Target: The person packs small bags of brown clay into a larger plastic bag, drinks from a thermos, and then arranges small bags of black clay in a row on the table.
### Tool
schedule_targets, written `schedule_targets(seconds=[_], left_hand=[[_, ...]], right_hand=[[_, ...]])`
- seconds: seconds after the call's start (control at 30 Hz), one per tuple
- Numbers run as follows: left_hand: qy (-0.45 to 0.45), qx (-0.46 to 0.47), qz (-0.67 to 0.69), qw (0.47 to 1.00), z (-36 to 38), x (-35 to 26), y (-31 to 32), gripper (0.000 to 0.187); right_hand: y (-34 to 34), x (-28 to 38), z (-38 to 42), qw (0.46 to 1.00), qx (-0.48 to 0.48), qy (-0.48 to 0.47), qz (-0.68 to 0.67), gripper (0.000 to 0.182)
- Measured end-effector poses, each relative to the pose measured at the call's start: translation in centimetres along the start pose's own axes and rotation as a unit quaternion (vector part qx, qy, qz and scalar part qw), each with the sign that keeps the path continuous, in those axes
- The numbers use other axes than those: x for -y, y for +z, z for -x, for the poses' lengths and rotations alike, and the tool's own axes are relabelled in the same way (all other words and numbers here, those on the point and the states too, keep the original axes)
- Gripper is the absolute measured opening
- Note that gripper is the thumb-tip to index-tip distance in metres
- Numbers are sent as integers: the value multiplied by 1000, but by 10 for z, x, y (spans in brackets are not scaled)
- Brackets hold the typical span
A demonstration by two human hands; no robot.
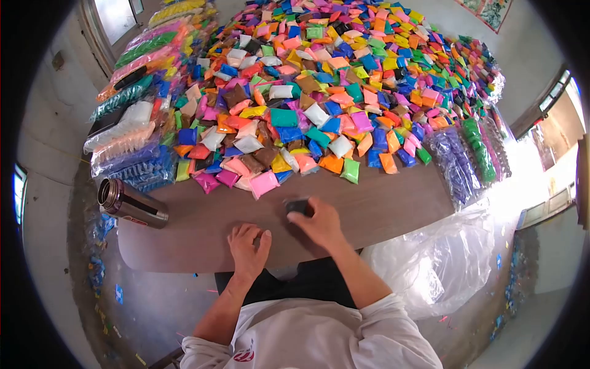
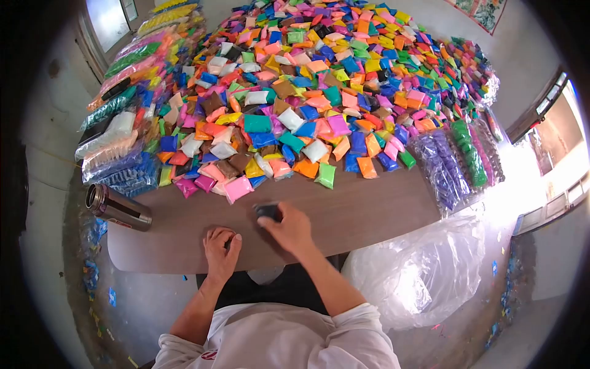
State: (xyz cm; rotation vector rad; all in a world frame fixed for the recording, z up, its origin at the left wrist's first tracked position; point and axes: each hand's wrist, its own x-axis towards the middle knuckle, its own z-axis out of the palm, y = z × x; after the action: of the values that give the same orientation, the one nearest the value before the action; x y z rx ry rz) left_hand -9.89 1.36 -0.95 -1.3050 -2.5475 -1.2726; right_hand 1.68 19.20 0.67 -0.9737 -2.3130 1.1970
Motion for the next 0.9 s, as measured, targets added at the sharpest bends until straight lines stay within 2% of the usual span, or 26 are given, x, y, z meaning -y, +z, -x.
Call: schedule_targets(seconds=[0.03, 0.23, 0.33, 0.43, 0.47, 0.57, 0.6, 0.7, 0.8, 0.9], left_hand=[[2, 14, 11, 1000, -2, -3, 1, 20], [28, 51, 56, 997, -2, -3, 2, 25], [44, 66, 52, 995, 0, -1, -4, 26], [53, 67, 56, 995, -2, -1, -4, 27], [58, 67, 56, 994, -2, -1, -3, 28], [50, 88, 61, 993, 0, 2, -4, 29], [46, 95, 65, 992, -1, 3, -4, 30], [22, 73, 100, 992, 1, 8, -1, 31], [0, 80, 114, 990, 0, 5, -6, 33], [15, 79, 98, 992, 1, 4, -6, 35]], right_hand=[[5, 7, 9, 1000, 21, 0, 23, 46], [43, 3, 22, 982, 11, -100, -163, 31], [43, 3, 22, 925, 123, 33, -357, 22], [24, 10, 19, 897, 230, 128, -355, 18], [30, 7, 20, 899, 205, 120, -369, 17], [35, 6, 22, 948, 142, 44, -281, 17], [35, 8, 23, 948, 133, 17, -289, 16], [28, 24, 29, 929, 136, 94, -332, 18], [31, 23, 30, 904, 152, 113, -382, 21], [44, 10, 28, 923, 116, 55, -363, 24]])
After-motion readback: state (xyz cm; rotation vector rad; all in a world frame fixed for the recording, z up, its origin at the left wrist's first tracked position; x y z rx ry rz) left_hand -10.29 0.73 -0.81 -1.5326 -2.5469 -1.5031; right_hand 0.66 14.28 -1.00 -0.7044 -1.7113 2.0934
